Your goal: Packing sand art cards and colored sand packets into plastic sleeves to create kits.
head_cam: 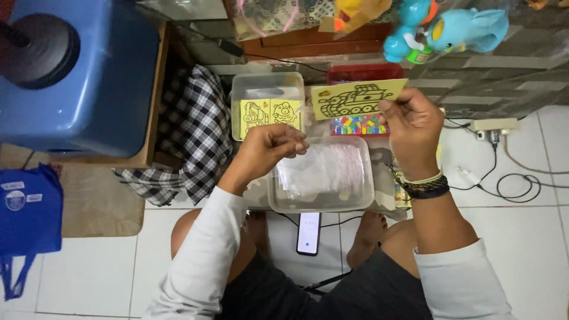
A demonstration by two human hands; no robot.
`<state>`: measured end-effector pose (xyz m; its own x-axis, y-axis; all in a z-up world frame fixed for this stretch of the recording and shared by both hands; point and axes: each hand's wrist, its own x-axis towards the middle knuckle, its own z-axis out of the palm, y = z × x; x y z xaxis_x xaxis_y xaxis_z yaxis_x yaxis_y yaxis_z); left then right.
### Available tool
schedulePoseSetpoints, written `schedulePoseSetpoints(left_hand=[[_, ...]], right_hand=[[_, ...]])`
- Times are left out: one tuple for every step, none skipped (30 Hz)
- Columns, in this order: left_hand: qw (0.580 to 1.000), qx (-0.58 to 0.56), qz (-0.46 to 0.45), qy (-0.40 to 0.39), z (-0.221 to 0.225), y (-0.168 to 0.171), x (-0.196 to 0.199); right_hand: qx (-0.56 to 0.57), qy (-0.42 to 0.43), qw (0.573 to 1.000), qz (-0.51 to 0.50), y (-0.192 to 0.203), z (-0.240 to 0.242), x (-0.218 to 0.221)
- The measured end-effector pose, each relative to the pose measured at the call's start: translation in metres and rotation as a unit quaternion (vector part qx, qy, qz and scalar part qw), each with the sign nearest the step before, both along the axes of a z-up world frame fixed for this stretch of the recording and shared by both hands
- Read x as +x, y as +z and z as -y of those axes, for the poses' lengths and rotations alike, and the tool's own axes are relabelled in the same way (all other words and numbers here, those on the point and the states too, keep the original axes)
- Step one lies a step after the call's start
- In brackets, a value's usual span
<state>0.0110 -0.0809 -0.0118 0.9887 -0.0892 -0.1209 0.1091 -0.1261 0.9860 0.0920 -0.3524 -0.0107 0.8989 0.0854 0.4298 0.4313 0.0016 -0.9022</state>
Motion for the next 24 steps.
schedulePoseSetpoints(left_hand=[[1.0,0.004,-0.002,-0.003,0.001,-0.002,0.001],[1.0,-0.01,-0.005,-0.006,0.003,-0.004,0.002],[1.0,-0.025,-0.008,-0.009,0.004,-0.007,0.002],[1.0,-0.024,-0.01,-0.011,0.004,-0.006,0.002],[1.0,-0.025,-0.007,-0.017,0.005,-0.005,0.002],[0.999,-0.027,-0.005,-0.022,0.004,-0.005,0.001],[0.999,-0.027,-0.007,-0.023,0.005,-0.004,0.001],[0.999,-0.026,-0.007,-0.028,0.005,-0.004,0.001],[0.999,-0.025,-0.007,-0.033,0.005,-0.004,0.0],[0.999,-0.024,-0.007,-0.033,0.004,-0.008,0.001],[0.999,-0.027,-0.005,-0.036,0.003,-0.012,0.001],[0.999,-0.03,-0.002,-0.037,0.002,-0.016,0.001],[0.999,-0.029,-0.001,-0.036,0.001,-0.015,0.001],[0.999,-0.029,-0.001,-0.038,0.0,-0.013,0.001],[0.999,-0.029,0.0,-0.039,0.0,-0.012,0.001],[0.999,-0.029,0.001,-0.038,-0.001,-0.012,0.001],[0.999,-0.031,0.001,-0.039,-0.002,-0.012,0.0],[0.999,-0.033,0.001,-0.04,-0.003,-0.012,0.0],[0.999,-0.034,0.002,-0.038,-0.002,-0.01,-0.001],[0.999,-0.028,0.0,-0.042,-0.001,-0.008,-0.001],[0.999,-0.022,-0.003,-0.045,-0.001,-0.006,-0.002],[0.999,-0.023,-0.003,-0.044,0.0,-0.01,-0.001],[0.999,-0.031,-0.008,-0.043,0.0,-0.015,-0.001],[0.998,-0.038,-0.013,-0.041,0.0,-0.02,0.0]], right_hand=[[0.004,-0.003,1.0,-0.002,-0.001,0.0,0.0],[-0.002,0.014,1.0,-0.008,0.0,0.001,0.001],[-0.009,0.031,0.999,-0.015,0.0,0.001,0.002],[-0.007,0.029,0.999,-0.016,-0.001,0.002,0.002],[-0.021,0.041,0.999,-0.018,-0.002,0.002,0.002],[-0.035,0.053,0.998,-0.021,-0.002,0.002,0.002],[-0.034,0.052,0.998,-0.023,0.001,0.001,0.0],[-0.041,0.062,0.997,-0.028,0.003,-0.001,-0.002],[-0.048,0.072,0.996,-0.034,0.006,-0.002,-0.005],[-0.047,0.073,0.996,-0.034,0.004,-0.003,-0.005],[-0.052,0.074,0.995,-0.036,0.002,-0.004,-0.006],[-0.057,0.076,0.995,-0.036,0.001,-0.005,-0.005],[-0.057,0.077,0.995,-0.035,0.0,-0.004,-0.004],[-0.06,0.076,0.995,-0.038,-0.001,-0.003,-0.002],[-0.064,0.076,0.994,-0.04,-0.003,-0.003,-0.001],[-0.064,0.077,0.994,-0.039,-0.001,-0.004,-0.002],[-0.063,0.069,0.995,-0.034,0.001,-0.005,-0.003],[-0.063,0.061,0.996,-0.03,0.003,-0.006,-0.004],[-0.064,0.062,0.996,-0.029,0.003,-0.006,-0.003],[-0.064,0.066,0.995,-0.023,0.003,-0.006,-0.003],[-0.064,0.07,0.995,-0.017,0.003,-0.006,-0.002],[-0.065,0.071,0.995,-0.018,-0.001,-0.006,0.0],[-0.073,0.08,0.994,-0.01,-0.005,-0.006,0.002],[-0.081,0.089,0.993,-0.001,-0.009,-0.005,0.004]])
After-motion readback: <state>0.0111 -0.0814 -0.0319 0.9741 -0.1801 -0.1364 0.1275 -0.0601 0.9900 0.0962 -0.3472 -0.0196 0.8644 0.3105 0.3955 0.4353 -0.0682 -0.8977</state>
